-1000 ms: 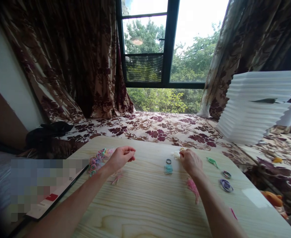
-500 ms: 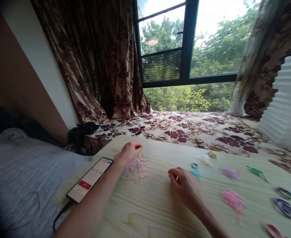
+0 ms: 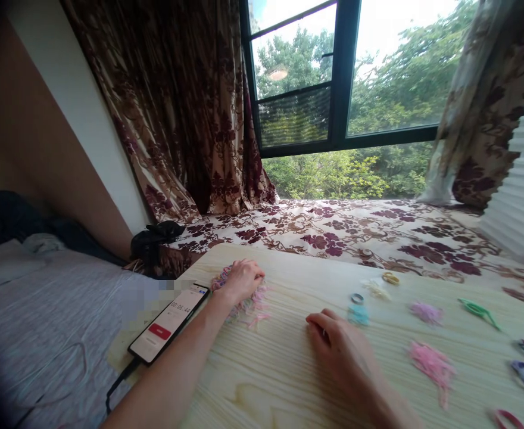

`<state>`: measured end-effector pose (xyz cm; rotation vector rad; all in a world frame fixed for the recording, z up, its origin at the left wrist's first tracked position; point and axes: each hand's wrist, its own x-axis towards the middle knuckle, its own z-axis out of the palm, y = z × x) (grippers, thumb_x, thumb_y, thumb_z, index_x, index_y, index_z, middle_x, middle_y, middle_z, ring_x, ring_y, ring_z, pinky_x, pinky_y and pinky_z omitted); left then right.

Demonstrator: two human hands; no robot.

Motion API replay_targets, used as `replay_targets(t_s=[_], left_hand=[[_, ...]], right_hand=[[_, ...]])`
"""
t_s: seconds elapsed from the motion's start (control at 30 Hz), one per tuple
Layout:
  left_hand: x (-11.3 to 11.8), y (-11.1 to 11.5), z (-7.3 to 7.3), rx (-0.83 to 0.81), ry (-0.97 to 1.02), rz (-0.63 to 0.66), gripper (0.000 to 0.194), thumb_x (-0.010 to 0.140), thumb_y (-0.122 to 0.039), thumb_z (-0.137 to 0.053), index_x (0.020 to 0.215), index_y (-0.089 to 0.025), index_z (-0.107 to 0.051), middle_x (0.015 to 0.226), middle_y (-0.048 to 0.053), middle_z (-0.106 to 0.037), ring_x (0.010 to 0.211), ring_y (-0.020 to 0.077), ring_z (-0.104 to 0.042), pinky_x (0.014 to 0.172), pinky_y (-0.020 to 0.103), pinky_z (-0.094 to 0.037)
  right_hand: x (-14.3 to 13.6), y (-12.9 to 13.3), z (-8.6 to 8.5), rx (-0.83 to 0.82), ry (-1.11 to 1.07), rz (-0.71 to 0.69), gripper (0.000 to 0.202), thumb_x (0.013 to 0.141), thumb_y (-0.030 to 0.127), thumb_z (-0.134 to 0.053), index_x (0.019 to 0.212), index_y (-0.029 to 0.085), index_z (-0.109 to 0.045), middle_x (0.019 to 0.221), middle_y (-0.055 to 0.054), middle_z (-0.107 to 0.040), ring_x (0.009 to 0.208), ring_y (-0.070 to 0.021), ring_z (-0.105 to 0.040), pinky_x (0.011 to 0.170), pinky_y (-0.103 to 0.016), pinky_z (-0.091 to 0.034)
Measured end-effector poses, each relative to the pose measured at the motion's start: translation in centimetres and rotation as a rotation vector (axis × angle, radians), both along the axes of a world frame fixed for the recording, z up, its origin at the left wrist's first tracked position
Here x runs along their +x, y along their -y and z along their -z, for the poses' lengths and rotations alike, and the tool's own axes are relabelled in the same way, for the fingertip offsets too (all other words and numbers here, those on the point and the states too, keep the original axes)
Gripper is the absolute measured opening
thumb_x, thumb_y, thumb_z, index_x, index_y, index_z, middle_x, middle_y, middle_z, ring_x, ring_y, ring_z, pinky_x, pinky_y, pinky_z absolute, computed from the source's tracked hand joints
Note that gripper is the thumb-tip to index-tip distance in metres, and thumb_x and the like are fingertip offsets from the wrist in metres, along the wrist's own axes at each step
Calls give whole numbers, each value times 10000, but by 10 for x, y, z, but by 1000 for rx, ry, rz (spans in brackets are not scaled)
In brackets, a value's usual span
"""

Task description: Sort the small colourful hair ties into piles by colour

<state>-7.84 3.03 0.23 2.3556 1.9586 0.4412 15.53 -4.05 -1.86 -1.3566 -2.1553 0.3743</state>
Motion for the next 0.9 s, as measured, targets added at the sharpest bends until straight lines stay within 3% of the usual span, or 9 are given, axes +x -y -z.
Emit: replay_targets(t_s=[0.57,0.8,0.9], left_hand=[[3,-1,2,12,-3,-85,166,732,-144,-504,717,-175,-667,880,101,-665,949,220,-558,886,335,-368],[5,-1,0,40,141,-36,161,739,-130,-480,738,-150,-640,849,101,-664,916,219,-563,913,371,-347],[14,1,-3,7,266,10,166,744,-174,-474,770,-156,-636,803,68,-667,811,181,-585,810,311,-413]], right_hand=[[2,1,-1,-14,13,-15,323,837,361,-390,813,220,-679,817,-63,-674,715,-207,-635,616,-305,-469],[1,2,-2,-23,50,-6,335,852,347,-366,829,218,-674,821,-58,-669,726,-200,-639,620,-298,-466],[2,2,-2,-26,56,-6,332,855,342,-368,835,221,-676,827,-57,-669,729,-201,-637,611,-297,-461]])
